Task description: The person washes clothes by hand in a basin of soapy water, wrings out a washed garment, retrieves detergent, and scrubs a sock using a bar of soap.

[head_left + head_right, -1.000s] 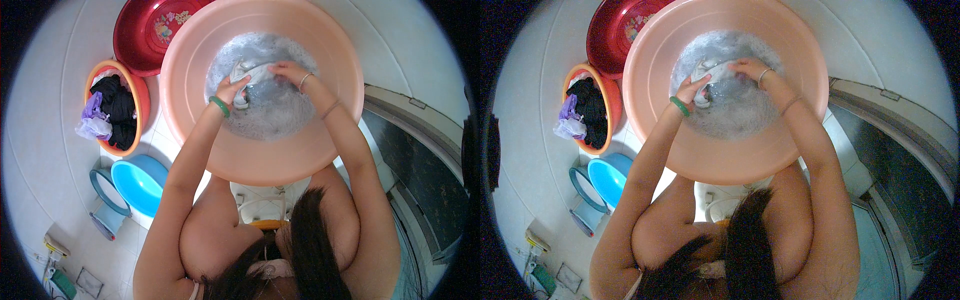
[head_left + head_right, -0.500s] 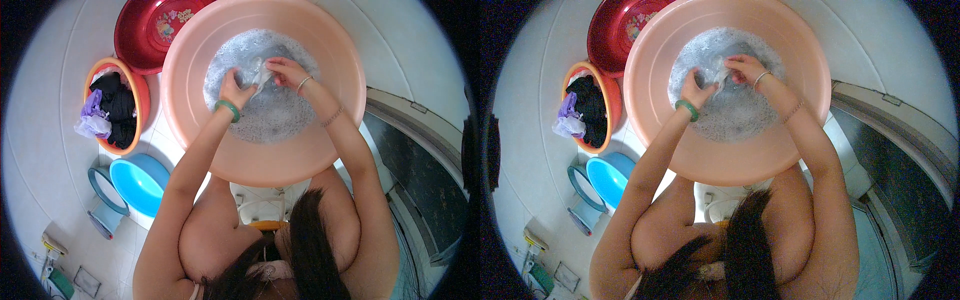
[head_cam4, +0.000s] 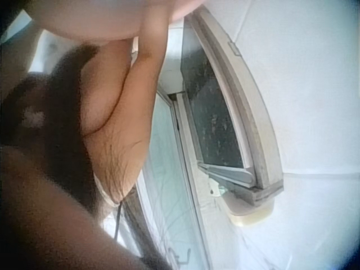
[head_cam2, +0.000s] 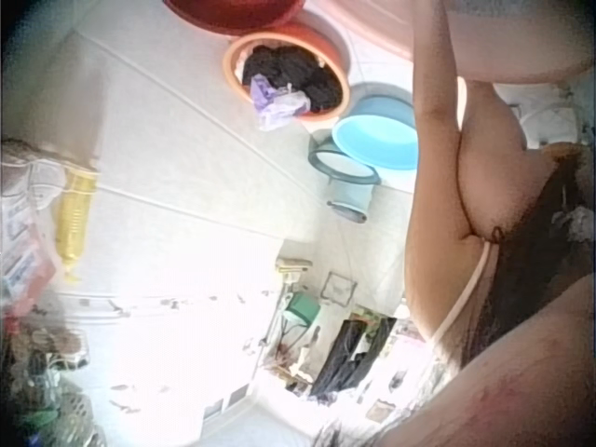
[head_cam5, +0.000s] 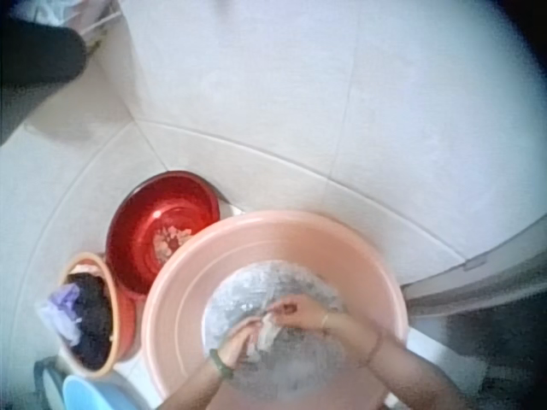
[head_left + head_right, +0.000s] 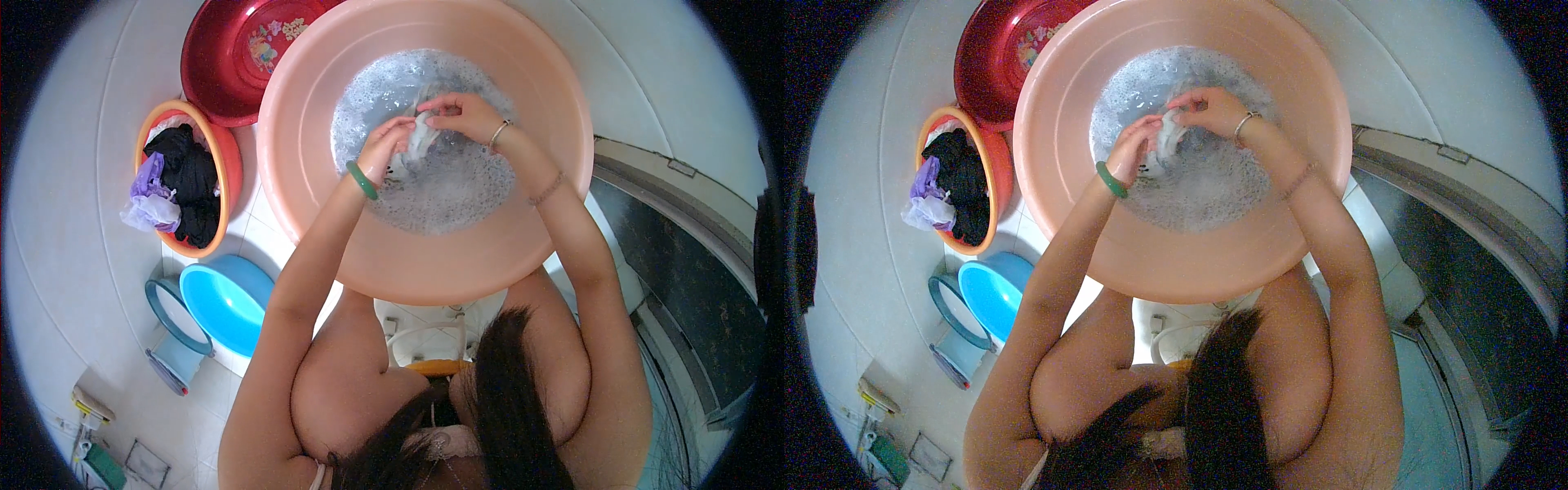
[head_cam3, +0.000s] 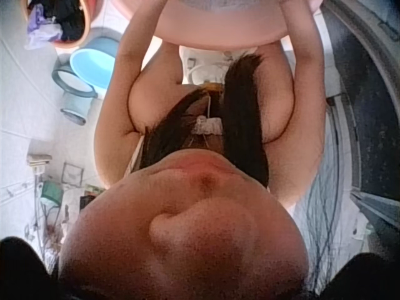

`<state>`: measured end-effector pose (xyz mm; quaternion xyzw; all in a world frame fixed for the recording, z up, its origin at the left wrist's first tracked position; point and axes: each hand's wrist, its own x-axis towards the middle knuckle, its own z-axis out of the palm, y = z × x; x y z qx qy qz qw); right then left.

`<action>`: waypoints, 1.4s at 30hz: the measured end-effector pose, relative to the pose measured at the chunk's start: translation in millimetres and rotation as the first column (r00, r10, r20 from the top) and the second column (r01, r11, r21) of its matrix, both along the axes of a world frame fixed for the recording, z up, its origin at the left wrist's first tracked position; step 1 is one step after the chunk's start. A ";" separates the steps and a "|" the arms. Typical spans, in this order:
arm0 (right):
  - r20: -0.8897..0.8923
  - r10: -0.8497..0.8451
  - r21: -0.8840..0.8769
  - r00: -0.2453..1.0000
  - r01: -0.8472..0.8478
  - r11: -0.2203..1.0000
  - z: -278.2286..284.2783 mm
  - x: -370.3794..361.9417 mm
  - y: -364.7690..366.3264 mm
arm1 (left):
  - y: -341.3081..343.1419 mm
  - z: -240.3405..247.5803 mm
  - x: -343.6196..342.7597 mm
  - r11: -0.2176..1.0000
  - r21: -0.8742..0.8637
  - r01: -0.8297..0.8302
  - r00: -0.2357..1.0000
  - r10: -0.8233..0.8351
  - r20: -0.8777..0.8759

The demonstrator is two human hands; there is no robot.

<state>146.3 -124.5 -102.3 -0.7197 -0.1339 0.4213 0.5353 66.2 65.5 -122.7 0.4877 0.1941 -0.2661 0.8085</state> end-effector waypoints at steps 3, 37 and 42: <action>0.014 -0.079 -0.036 0.997 0.080 0.996 1.2 -2.9 -5.1 | -5.1 9.7 1.9 0.995 -0.105 -0.002 0.997 -0.005 -0.071; -0.279 -0.202 -0.128 0.939 0.172 0.977 -48.6 6.1 11.2 | -7.5 -43.5 11.9 0.813 0.581 0.042 0.981 -0.145 0.132; -0.264 -0.359 -0.306 0.895 0.275 0.911 -35.5 0.7 -0.4 | -11.9 -12.6 6.1 0.993 -0.042 -0.108 0.987 0.102 -0.124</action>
